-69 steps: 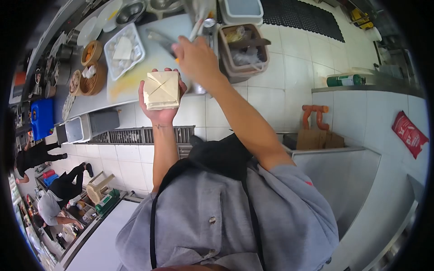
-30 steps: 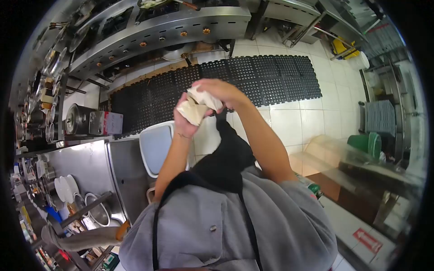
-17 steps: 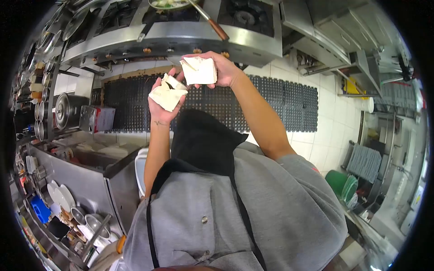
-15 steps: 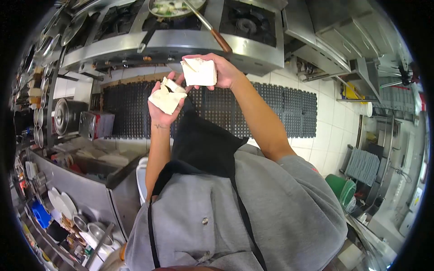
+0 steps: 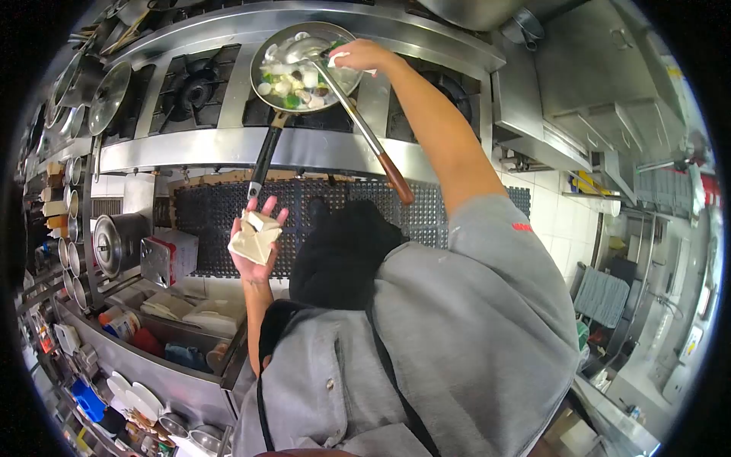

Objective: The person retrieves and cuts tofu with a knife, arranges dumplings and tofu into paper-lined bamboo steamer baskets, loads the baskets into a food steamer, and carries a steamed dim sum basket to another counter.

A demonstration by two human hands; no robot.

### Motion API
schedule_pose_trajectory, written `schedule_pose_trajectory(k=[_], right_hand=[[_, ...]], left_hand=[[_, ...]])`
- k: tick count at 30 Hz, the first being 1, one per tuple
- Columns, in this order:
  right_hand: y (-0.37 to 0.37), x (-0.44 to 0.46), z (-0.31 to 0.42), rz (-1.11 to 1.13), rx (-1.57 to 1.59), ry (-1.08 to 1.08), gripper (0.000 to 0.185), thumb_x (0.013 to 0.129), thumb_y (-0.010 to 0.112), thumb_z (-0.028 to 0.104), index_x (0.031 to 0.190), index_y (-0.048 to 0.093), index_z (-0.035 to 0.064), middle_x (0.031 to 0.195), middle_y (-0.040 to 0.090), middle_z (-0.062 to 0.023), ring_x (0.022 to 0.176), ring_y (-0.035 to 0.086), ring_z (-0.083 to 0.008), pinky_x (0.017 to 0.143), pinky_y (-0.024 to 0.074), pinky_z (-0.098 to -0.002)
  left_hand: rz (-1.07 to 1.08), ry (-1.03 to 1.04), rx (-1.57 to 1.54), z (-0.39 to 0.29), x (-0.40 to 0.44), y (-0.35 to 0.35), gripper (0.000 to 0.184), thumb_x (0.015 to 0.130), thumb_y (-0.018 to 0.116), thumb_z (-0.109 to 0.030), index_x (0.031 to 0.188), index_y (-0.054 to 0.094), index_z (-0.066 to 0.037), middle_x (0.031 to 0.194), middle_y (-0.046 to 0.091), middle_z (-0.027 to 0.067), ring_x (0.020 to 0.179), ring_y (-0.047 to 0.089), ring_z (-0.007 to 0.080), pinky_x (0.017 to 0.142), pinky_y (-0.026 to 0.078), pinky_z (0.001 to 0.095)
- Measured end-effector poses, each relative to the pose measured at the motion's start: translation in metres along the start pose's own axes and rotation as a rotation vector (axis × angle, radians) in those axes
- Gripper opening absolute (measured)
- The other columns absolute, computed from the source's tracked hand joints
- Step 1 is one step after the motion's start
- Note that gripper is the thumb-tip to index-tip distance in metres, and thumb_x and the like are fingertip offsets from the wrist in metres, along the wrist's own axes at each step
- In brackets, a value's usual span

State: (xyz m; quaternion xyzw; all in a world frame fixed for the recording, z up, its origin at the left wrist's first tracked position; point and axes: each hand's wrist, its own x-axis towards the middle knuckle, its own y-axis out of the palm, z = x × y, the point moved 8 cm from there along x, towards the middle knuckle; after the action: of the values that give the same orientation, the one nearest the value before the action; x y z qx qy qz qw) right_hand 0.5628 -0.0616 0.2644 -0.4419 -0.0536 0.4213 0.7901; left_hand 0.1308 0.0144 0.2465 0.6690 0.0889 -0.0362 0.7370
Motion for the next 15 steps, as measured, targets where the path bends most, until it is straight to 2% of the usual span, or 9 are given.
schedule_pose_trajectory(k=[1,2,5,6,7,11,13,14,15], right_hand=[[0.004,0.014,0.007,0.015,-0.236,-0.06,0.05,0.081,0.056,0.04,0.128,0.059,0.0263,0.113,0.064,-0.0121,0.099,0.061,-0.0316,0.083,0.052,-0.0461],[0.008,0.024,0.008,-0.001,-0.365,-0.082,0.052,0.079,0.056,0.047,0.128,0.059,0.03,0.121,0.06,-0.0163,0.116,0.054,-0.0357,0.1,0.042,-0.0456],[0.016,0.032,0.017,-0.107,-0.576,0.029,0.052,0.079,0.057,0.052,0.128,0.059,0.0325,0.12,0.06,-0.0167,0.122,0.051,-0.0337,0.098,0.044,-0.0445],[0.012,0.027,0.026,-0.2,-0.593,0.009,0.044,0.083,0.056,0.049,0.122,0.062,0.0313,0.12,0.059,-0.0164,0.114,0.056,-0.0335,0.093,0.0466,-0.0451],[0.009,0.023,0.031,-0.187,-0.589,-0.006,0.044,0.083,0.056,0.049,0.122,0.062,0.0313,0.12,0.059,-0.0164,0.114,0.056,-0.0335,0.093,0.0466,-0.0451],[-0.055,-0.058,0.043,-0.621,-0.267,-0.152,0.026,0.086,0.055,0.035,0.091,0.065,0.0122,0.099,0.064,-0.0151,0.091,0.062,-0.0382,0.076,0.0509,-0.048],[-0.053,-0.122,0.027,-0.572,-0.246,-0.023,0.026,0.085,0.056,0.033,0.086,0.063,0.0084,0.092,0.065,-0.015,0.087,0.062,-0.0386,0.072,0.0503,-0.0488],[-0.038,-0.147,0.018,-0.366,-0.286,0.059,0.027,0.085,0.056,0.033,0.088,0.064,0.0076,0.093,0.065,-0.0167,0.087,0.062,-0.0381,0.072,0.0504,-0.049],[-0.01,-0.165,-0.008,-0.222,-0.297,0.075,0.036,0.086,0.059,0.041,0.09,0.065,0.0055,0.093,0.066,-0.0182,0.085,0.064,-0.0385,0.072,0.0506,-0.049]], left_hand=[[-0.011,0.047,-0.009,-0.004,0.0,-0.001,0.05,0.099,0.037,-0.037,0.142,0.035,-0.012,0.149,0.028,0.021,0.135,0.027,0.0474,0.073,0.058,0.0573],[-0.019,0.082,-0.032,-0.004,-0.002,-0.002,0.05,0.099,0.038,-0.036,0.143,0.034,-0.014,0.15,0.027,0.0201,0.136,0.025,0.0468,0.075,0.057,0.0577],[-0.009,0.205,-0.057,0.002,-0.008,-0.005,0.05,0.099,0.037,-0.037,0.144,0.033,-0.016,0.152,0.025,0.0186,0.137,0.024,0.046,0.078,0.056,0.0573],[-0.007,0.244,-0.057,0.006,-0.011,-0.006,0.05,0.099,0.036,-0.038,0.145,0.033,-0.017,0.153,0.022,0.017,0.138,0.023,0.0449,0.079,0.056,0.0557],[-0.015,0.262,-0.057,0.012,-0.013,-0.006,0.05,0.099,0.036,-0.038,0.145,0.033,-0.017,0.153,0.022,0.017,0.138,0.023,0.0449,0.079,0.056,0.0557],[0.005,0.415,-0.084,0.043,-0.031,-0.011,0.051,0.1,0.035,-0.041,0.146,0.032,-0.019,0.155,0.019,0.0144,0.14,0.019,0.0435,0.08,0.055,0.0549],[-0.008,0.487,-0.12,0.065,-0.047,-0.017,0.052,0.099,0.036,-0.042,0.146,0.031,-0.019,0.156,0.018,0.0132,0.14,0.018,0.0435,0.081,0.054,0.0559],[-0.025,0.52,-0.126,0.075,-0.054,-0.018,0.052,0.099,0.035,-0.042,0.146,0.031,-0.02,0.156,0.018,0.0129,0.14,0.018,0.0436,0.081,0.054,0.0566],[-0.025,0.545,-0.116,0.086,-0.062,-0.023,0.052,0.099,0.035,-0.043,0.146,0.032,-0.021,0.156,0.019,0.0132,0.14,0.018,0.0435,0.079,0.054,0.057]])
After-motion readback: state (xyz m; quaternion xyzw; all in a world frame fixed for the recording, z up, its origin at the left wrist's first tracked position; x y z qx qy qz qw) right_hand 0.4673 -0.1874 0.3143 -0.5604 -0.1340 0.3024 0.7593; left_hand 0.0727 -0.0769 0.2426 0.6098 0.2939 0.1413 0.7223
